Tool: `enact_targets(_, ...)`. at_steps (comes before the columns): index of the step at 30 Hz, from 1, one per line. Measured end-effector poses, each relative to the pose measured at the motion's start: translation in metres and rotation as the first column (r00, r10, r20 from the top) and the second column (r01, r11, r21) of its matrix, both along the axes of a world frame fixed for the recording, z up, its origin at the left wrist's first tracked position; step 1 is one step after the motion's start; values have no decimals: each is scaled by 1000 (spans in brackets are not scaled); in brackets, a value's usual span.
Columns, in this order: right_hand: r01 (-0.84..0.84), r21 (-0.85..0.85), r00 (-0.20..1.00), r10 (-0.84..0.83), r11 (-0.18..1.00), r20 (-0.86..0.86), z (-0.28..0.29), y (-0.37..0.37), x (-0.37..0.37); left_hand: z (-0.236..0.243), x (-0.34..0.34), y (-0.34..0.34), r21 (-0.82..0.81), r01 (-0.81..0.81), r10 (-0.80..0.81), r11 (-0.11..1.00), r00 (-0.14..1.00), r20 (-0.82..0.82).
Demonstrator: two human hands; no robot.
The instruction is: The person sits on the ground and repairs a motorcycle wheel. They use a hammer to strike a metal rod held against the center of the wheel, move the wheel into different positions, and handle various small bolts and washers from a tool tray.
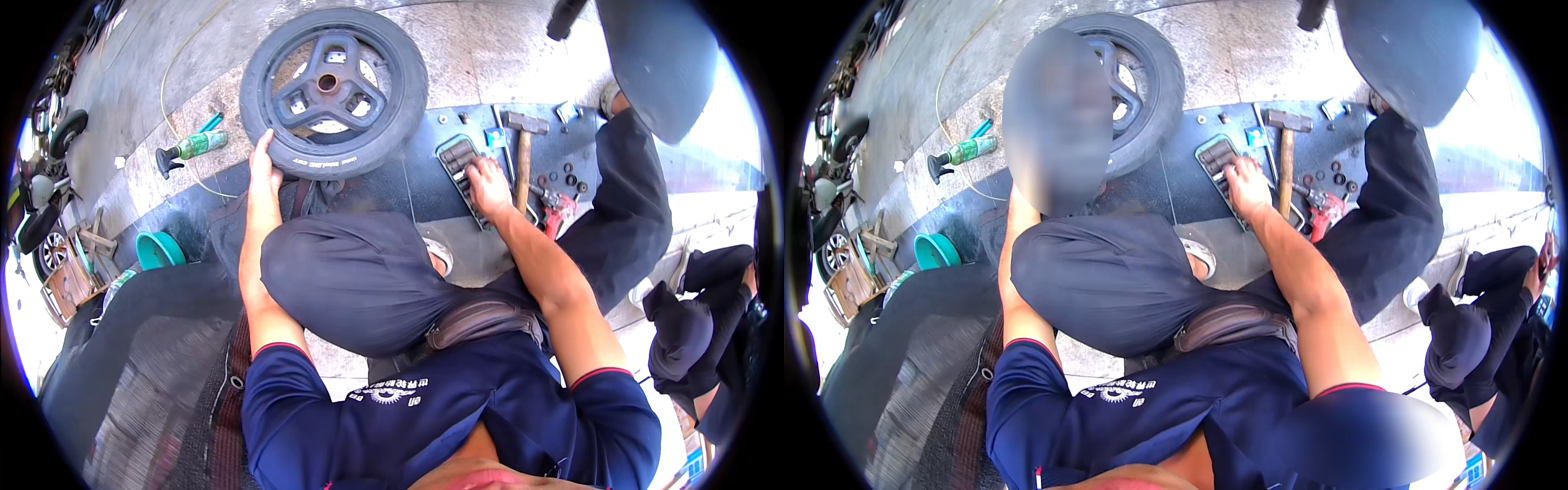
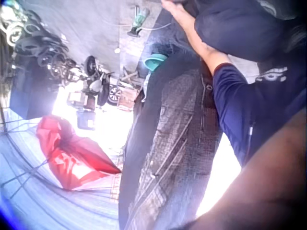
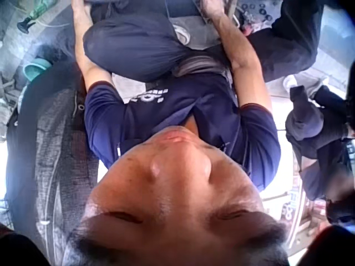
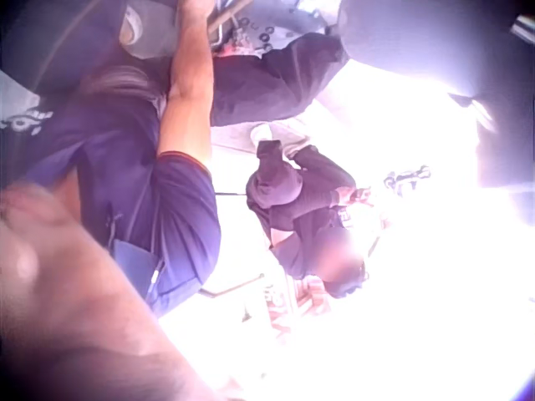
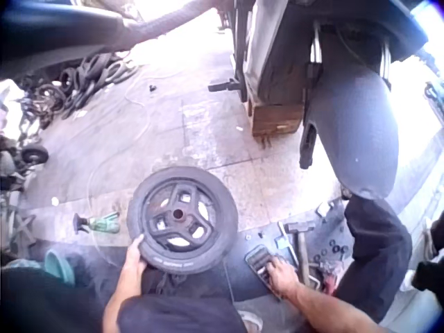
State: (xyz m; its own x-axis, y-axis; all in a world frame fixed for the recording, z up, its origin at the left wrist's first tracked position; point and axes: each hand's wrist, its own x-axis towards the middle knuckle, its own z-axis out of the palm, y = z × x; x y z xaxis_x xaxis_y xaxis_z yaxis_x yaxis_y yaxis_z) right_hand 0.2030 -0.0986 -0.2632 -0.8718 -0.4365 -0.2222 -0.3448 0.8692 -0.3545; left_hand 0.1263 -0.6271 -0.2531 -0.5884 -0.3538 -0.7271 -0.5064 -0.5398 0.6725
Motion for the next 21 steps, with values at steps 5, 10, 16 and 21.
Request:
enact_targets(5,255,-8,966,-254,967,47,0,-1,9,116,-3,40,-445,22,-81,895,990,-113)
enact_targets(10,629,-7,762,-615,777,200,5,-35,-3,244,-2,84,-798,212,-270,563,961,65)
enact_targets(16,655,-110,755,-641,748,135,0,-52,-7,288,13,129,-882,434,-378,184,859,344)
enact_targets(21,518,-356,851,-511,778,122,-7,-65,-9,275,22,103,-843,399,-385,360,887,255)
